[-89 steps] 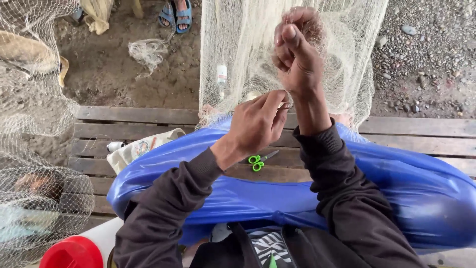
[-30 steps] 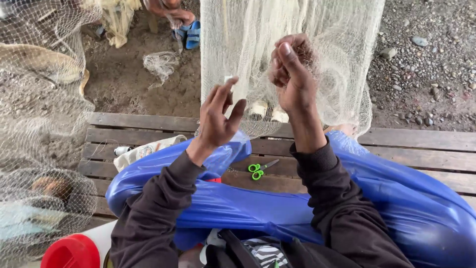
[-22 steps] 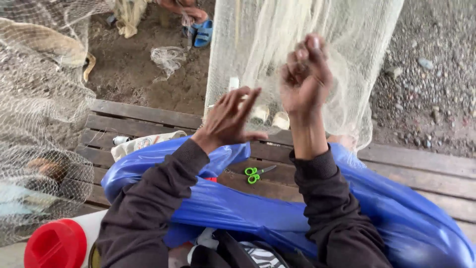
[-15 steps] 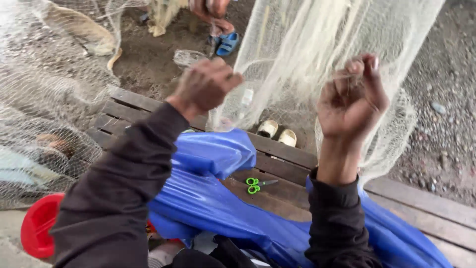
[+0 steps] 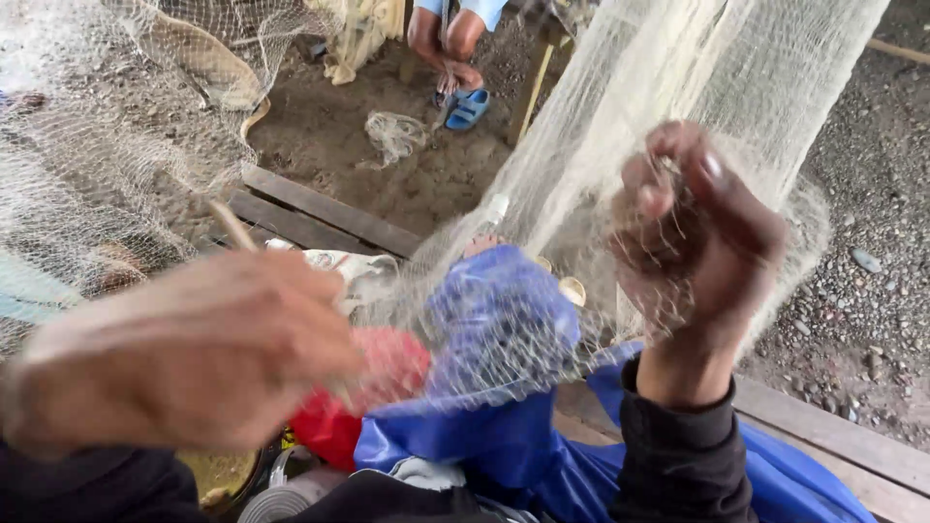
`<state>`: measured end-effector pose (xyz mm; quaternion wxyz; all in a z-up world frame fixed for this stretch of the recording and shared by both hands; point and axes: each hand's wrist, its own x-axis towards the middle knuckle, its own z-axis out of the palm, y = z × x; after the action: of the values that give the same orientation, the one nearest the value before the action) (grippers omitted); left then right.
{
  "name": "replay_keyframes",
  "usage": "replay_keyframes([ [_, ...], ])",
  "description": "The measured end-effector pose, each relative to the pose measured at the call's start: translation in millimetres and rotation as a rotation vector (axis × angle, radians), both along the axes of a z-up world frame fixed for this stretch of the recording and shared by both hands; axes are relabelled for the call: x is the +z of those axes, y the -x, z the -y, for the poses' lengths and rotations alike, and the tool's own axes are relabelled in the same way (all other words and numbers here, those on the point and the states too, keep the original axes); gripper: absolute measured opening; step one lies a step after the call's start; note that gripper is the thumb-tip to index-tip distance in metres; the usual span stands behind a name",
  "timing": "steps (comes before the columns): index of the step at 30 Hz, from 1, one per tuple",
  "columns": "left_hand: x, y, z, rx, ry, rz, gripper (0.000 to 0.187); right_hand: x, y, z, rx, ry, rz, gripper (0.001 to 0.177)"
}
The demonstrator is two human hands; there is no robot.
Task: The person is using a net needle shuttle to weave and repair a fishing net, occasionally using scissors to trim the line.
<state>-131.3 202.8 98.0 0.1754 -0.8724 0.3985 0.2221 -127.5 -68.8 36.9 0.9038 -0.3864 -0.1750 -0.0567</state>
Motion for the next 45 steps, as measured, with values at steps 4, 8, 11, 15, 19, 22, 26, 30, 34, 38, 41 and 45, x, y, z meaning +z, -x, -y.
replay_keyframes([
  [4,-21.7,22.1,20.1,-0.41,0.325,-0.205,0.009,-12.2,11.6,19.5,0.161,-0.079,0.197,0.016],
  [8,-36.2,28.4,47.4,-0.73,0.579,-0.091,0.006,-43.5,21.6,65.7,0.031,-0.266,0.196,0.014],
  [11,-47.0,38.1,65.3,-0.788,0.621,-0.027,0.016,-53.7,30.9,73.4,0.026,-0.142,0.231,0.018],
  [15,-52.2,44.5,56.1,-0.825,0.662,-0.048,0.028,-56.4,33.5,66.1,0.001,-0.175,0.21,0.018],
  [19,-24.7,37.8,68.6,-0.908,0.367,-0.336,0.025,-57.9,34.3,57.5,-0.077,-0.234,0.204,0.018],
  [22,-36.3,33.9,91.0,-0.84,0.457,-0.34,0.011,-62.1,29.0,66.8,-0.112,-0.278,0.186,0.013],
  [26,-98.9,32.0,122.1,-0.771,0.666,0.241,0.013,-66.1,22.7,75.1,-0.294,-0.223,0.082,0.013],
  [30,-108.5,9.2,143.0,-0.759,0.396,0.238,0.014,-82.7,8.6,85.4,-0.329,-0.146,0.069,0.011],
  [34,-69.9,-21.3,135.6,-0.761,0.299,-0.174,0.02,-88.1,-8.4,82.4,-0.281,0.057,0.148,0.02],
  [38,-36.8,-39.6,117.1,-0.759,0.468,-0.401,0.023,-99.1,-30.7,67.3,-0.16,0.089,0.239,0.025],
  [41,-20.7,-45.1,109.4,-0.663,0.361,-0.236,0.024,-104.4,-49.4,50.4,-0.185,0.079,0.371,0.028],
  [45,-5.5,-53.3,102.3,-0.673,0.462,0.012,0.031,-95.8,-50.2,19.2,-0.446,0.039,0.099,0.019],
])
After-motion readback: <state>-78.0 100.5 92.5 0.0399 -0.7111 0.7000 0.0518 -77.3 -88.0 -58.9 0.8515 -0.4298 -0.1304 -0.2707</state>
